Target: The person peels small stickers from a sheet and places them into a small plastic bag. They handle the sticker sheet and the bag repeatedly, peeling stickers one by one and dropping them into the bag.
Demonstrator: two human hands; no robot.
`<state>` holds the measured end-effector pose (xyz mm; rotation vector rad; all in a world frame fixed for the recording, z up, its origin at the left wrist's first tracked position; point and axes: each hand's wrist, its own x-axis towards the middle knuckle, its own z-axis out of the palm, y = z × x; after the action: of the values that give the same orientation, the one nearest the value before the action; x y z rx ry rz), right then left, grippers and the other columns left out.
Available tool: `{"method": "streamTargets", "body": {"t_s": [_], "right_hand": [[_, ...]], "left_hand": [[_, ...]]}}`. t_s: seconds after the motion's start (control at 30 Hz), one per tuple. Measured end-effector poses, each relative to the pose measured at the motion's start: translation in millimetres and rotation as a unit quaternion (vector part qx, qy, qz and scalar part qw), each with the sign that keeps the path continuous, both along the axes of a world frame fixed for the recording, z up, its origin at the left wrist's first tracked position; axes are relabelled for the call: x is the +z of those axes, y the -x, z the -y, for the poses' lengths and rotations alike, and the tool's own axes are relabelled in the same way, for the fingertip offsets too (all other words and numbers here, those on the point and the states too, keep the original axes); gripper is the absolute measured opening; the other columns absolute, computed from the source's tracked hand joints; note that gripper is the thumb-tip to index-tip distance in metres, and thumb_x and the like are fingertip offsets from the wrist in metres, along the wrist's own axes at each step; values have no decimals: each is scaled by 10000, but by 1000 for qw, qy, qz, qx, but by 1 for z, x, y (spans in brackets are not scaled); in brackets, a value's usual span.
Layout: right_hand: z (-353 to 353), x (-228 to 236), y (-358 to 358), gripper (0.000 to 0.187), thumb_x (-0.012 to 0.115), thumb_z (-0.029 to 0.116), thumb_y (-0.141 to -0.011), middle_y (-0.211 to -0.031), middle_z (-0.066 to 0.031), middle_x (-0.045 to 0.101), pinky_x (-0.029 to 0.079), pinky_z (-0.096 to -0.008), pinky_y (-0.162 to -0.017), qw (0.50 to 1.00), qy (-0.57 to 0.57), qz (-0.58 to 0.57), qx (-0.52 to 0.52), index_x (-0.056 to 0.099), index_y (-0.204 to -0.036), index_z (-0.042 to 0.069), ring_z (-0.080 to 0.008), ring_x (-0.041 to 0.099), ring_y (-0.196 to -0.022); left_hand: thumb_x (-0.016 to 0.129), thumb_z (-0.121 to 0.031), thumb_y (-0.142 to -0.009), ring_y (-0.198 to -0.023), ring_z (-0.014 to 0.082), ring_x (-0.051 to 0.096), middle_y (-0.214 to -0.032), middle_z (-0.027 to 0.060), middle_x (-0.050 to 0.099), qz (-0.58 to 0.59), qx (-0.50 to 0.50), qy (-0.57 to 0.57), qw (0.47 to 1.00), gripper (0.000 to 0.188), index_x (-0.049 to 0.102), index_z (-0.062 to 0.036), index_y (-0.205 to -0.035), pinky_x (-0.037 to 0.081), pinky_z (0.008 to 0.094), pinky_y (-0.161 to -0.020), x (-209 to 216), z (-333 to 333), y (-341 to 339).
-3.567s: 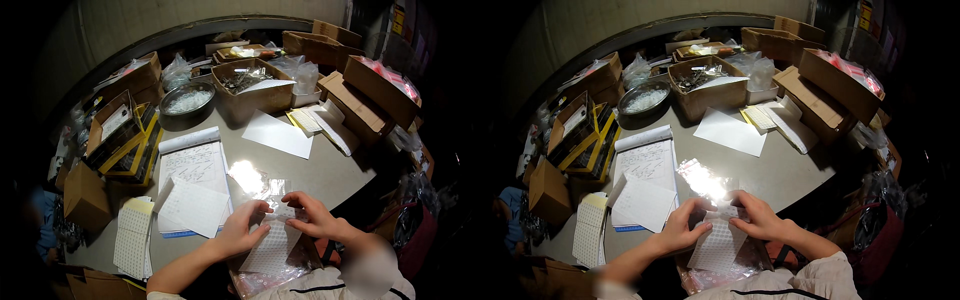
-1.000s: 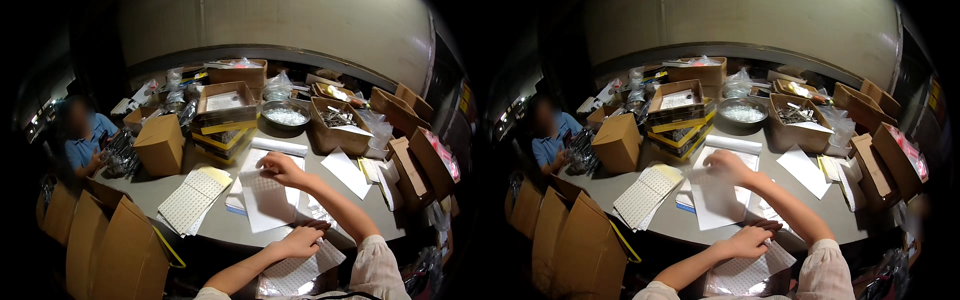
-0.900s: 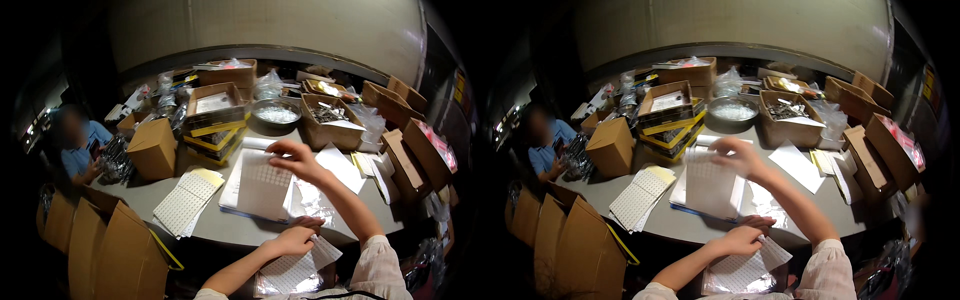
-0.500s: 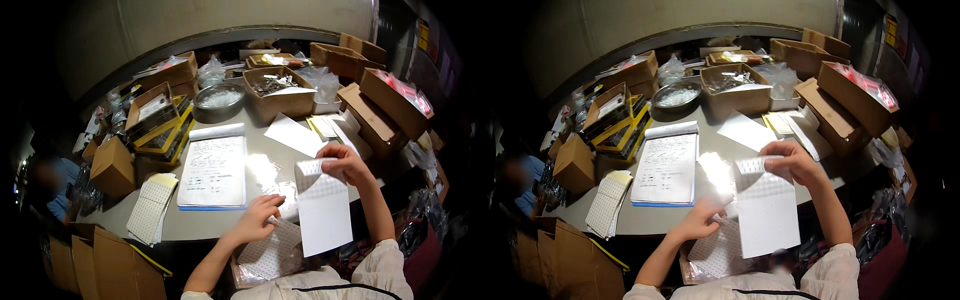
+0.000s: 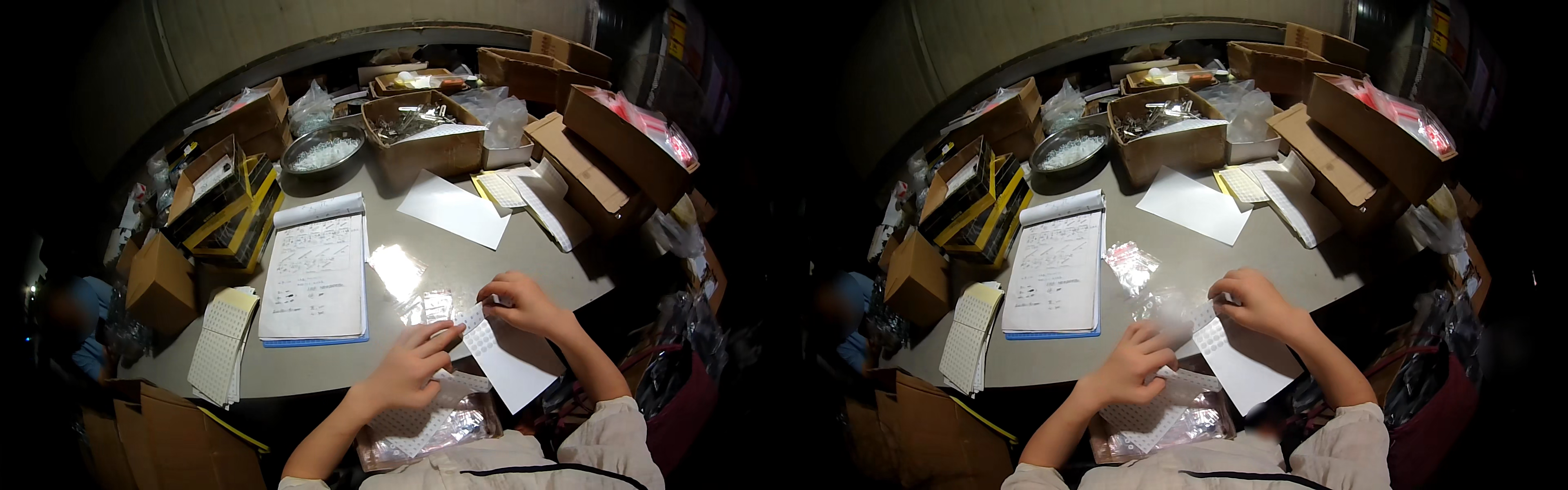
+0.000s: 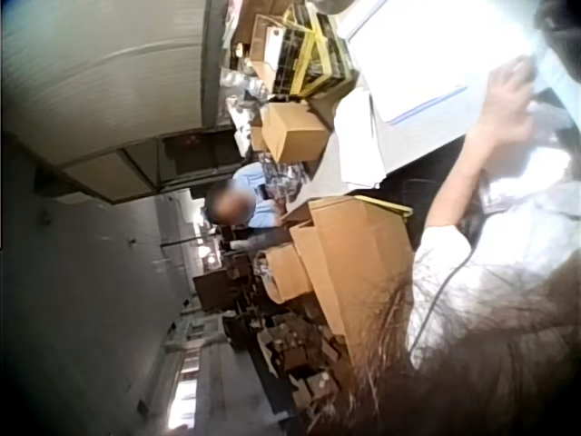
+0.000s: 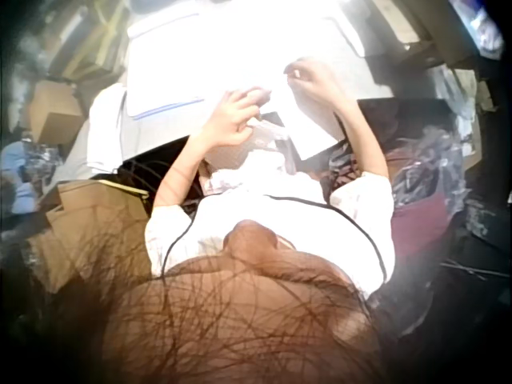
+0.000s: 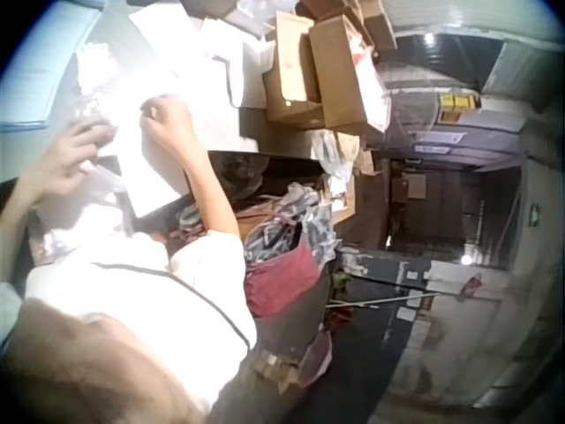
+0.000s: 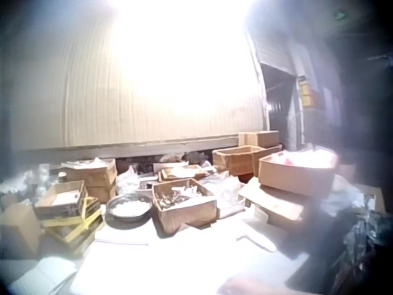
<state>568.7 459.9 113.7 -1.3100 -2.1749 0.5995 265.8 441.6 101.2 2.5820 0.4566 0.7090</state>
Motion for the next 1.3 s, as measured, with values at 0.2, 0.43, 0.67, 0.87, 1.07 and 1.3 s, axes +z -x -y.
{"method": "streamTargets", "body": {"t_s": [0.2, 0.43, 0.67, 0.87, 1.07, 1.3], "right_hand": [[0, 12, 16, 265, 760, 104, -850, -1126, -88, 669, 477, -420, -969, 980, -137, 134, 54, 713, -1110, 97, -305, 605, -1111], [-17, -3, 36, 266, 801, 120, -659, -1029, -114, 637, 487, -411, -911, 951, -170, 202, 162, 675, -881, 47, -313, 586, -1023], [-24, 4, 47, 210, 804, 157, -652, -978, -96, 634, 490, -405, -898, 935, -186, 243, 177, 697, -800, 54, -294, 584, -1001], [-21, 8, 48, 165, 791, 163, -675, -948, -86, 631, 494, -408, -883, 914, -192, 277, 225, 702, -781, 73, -302, 589, -1012], [-38, 12, 39, 176, 738, 121, -860, -928, -95, 623, 503, -388, -779, 970, -39, 132, 201, 667, -1014, 74, -269, 609, -890], [-70, 2, 51, 246, 663, 219, -912, -798, -138, 676, 488, -376, -661, 973, 128, 56, 184, 666, -1019, -3, -246, 604, -691]], "left_hand": [[678, -105, -735, -1442, 386, 458, -1498, 256, 538, -52, -1, -32, 998, 295, 601, -3, -1000, 373, 518, -1162, -3, 0, -6], [700, -106, -738, -1418, 383, 473, -1391, 223, 593, -53, 11, -44, 998, 348, 617, -9, -1061, 370, 515, -1165, -7, 2, -6], [688, -99, -749, -1348, 378, 507, -1250, 186, 621, -42, 18, -40, 998, 315, 619, -24, -1046, 378, 512, -1139, -8, 4, -6], [714, -146, -727, -1187, 317, 574, -1127, 113, 602, -43, 25, -62, 997, 311, 602, -76, -1009, 389, 467, -1088, -11, 3, -5], [718, -134, -724, -1167, 338, 586, -1212, 140, 625, -12, 33, -67, 997, 316, 607, -66, -1011, 412, 471, -1069, -11, 4, -6], [724, -135, -726, -1220, 353, 590, -1366, 175, 619, -15, 36, -81, 996, 343, 609, -61, -1040, 445, 497, -1043, -14, 4, -7]]}}
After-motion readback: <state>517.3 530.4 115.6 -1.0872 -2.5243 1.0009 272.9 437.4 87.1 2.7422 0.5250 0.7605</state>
